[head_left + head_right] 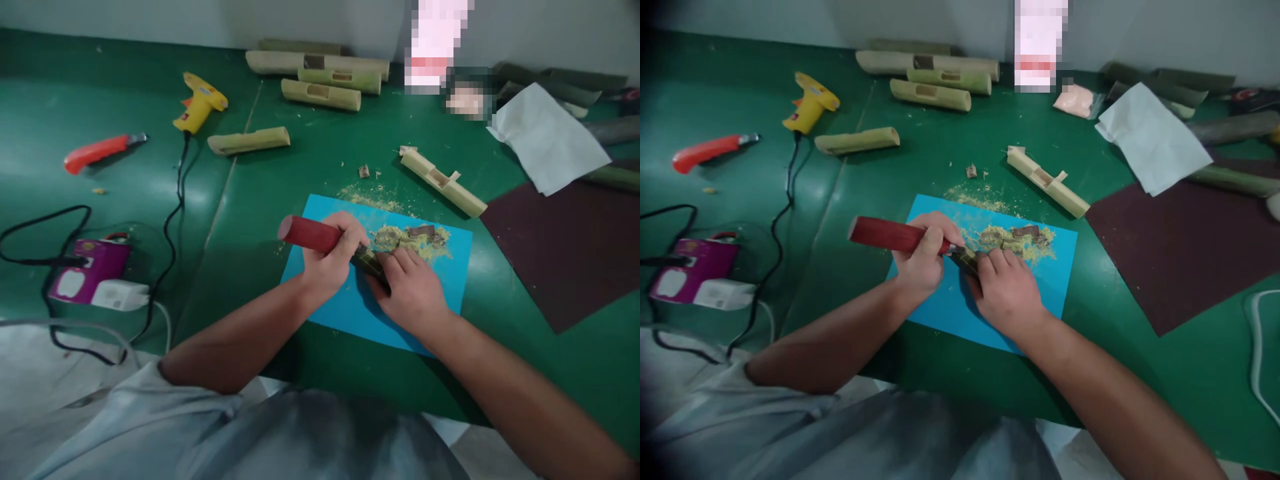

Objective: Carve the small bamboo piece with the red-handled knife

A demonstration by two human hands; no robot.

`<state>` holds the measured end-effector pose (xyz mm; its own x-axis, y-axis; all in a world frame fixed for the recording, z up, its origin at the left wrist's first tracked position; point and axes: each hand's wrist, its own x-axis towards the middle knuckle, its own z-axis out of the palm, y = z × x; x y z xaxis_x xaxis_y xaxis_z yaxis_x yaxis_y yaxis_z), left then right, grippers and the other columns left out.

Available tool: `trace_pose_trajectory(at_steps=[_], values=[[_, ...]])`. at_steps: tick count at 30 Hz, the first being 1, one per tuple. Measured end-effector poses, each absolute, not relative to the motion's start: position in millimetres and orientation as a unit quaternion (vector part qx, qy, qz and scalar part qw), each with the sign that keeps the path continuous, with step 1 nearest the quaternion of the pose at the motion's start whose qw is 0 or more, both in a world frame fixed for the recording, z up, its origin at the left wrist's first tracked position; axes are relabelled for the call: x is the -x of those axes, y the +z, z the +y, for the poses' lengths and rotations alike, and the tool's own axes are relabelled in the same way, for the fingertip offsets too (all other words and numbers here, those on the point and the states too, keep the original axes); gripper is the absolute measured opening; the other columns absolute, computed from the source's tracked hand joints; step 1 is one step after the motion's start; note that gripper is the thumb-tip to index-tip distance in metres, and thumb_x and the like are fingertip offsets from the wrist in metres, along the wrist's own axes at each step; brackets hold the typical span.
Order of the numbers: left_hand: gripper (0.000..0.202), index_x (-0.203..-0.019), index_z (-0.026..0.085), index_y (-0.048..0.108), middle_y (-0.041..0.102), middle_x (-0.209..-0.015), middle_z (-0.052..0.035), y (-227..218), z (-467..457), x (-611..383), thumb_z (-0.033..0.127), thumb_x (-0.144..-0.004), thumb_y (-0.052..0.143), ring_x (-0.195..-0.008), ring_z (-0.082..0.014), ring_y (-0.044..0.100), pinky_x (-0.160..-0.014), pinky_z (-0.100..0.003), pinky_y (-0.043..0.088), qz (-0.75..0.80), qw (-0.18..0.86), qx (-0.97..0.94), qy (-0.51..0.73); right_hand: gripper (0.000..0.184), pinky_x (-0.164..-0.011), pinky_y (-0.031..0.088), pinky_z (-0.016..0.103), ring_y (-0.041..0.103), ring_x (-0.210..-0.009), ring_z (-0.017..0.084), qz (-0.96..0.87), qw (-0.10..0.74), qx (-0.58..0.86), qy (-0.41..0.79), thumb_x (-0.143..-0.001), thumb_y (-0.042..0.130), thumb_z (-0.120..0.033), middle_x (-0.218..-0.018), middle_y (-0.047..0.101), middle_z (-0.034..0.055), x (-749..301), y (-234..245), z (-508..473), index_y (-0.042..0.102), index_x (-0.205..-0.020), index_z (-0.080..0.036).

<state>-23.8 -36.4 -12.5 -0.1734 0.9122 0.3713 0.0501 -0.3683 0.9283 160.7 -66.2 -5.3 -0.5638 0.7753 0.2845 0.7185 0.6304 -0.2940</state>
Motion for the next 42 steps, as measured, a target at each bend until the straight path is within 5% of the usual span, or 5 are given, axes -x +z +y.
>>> trace_pose_trajectory(at_steps=[26, 35, 42], values=[[0.025, -0.082, 0.024, 0.070, 0.076, -0.083, -0.0005, 7, -41, 34, 0.034, -0.105, 0.069, -0.080, -0.0175, 0.072, -0.078, -0.035, 0.057, 0.428, 0.289, -0.685, 0.513, 0.030, -0.073, 0.048, 0.043, 0.064, -0.086, 0.030, -0.858, 0.235, 0.445, 0.104, -0.110, 0.057, -0.040, -0.090, 0.070, 0.0128, -162, -5, -66, 0.073, -0.105, -0.016], [0.051, -0.073, 0.021, 0.067, 0.062, -0.071, 0.0007, -8, -35, 17, 0.062, -0.101, 0.076, -0.061, -0.0116, 0.056, -0.063, -0.031, 0.052, 0.407, 0.376, -0.550, 0.625, 0.025, -0.077, 0.051, 0.044, 0.065, -0.092, 0.031, -0.850, 0.239, 0.461, 0.084, -0.105, 0.062, -0.040, -0.092, 0.070, 0.0133, -163, -11, -65, 0.072, -0.099, -0.018], [0.049, -0.074, 0.023, 0.068, 0.064, -0.070, 0.0016, -10, -34, 15, 0.063, -0.099, 0.080, -0.060, -0.0111, 0.055, -0.060, -0.033, 0.051, 0.380, 0.366, -0.554, 0.644, 0.017, -0.080, 0.052, 0.046, 0.065, -0.092, 0.032, -0.851, 0.251, 0.455, 0.080, -0.100, 0.066, -0.036, -0.094, 0.071, 0.0133, -168, -11, -61, 0.070, -0.098, -0.019]])
